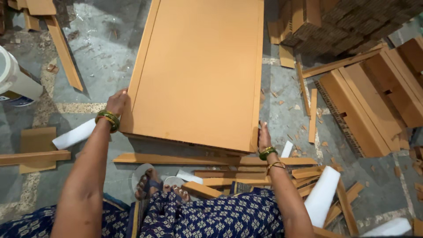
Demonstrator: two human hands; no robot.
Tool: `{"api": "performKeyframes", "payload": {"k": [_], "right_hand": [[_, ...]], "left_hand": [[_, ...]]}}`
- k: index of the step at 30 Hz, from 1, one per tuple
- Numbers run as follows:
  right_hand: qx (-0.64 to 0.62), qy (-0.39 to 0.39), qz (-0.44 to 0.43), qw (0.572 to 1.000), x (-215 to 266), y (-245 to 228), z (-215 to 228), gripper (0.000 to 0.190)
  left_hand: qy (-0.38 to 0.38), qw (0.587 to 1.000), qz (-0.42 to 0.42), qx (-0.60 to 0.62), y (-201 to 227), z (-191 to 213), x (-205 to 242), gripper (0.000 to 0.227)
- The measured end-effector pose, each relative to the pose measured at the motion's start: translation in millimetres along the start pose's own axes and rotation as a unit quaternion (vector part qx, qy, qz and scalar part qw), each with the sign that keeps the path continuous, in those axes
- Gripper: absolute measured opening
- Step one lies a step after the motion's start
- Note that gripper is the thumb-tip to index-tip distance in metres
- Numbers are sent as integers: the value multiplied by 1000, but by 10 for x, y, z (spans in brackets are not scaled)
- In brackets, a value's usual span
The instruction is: The person sits on the floor in a workshop and cleans a large wooden panel by hand. They then pick up a smaller wooden frame and wipe it with a white cloth, dipping the cloth into a bucket of water to clean the surface.
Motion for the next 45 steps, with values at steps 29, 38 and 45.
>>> {"api": "performKeyframes", "payload": {"k": [29,38,45], "right_hand": [[-27,42,-125,991,723,123,-6,42],[-50,1,-117,992,709,135,-23,50],[2,-98,-116,988,803,108,-15,63]], "left_hand": [[-122,938,310,100,-117,175,735,23],[-110,939,293,142,114,203,925,27],[-200,944,215,147,232,196,1037,44]]}}
Point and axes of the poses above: each hand's wrist, its own x-axis away from the middle knuckle, its own z-axis out of the back of the hand, y = z × x, the point moved 7 cm from there along -x, towards the middle knuckle, and after that the axes turned 9 degrees about -y, right-handed, at the moved point
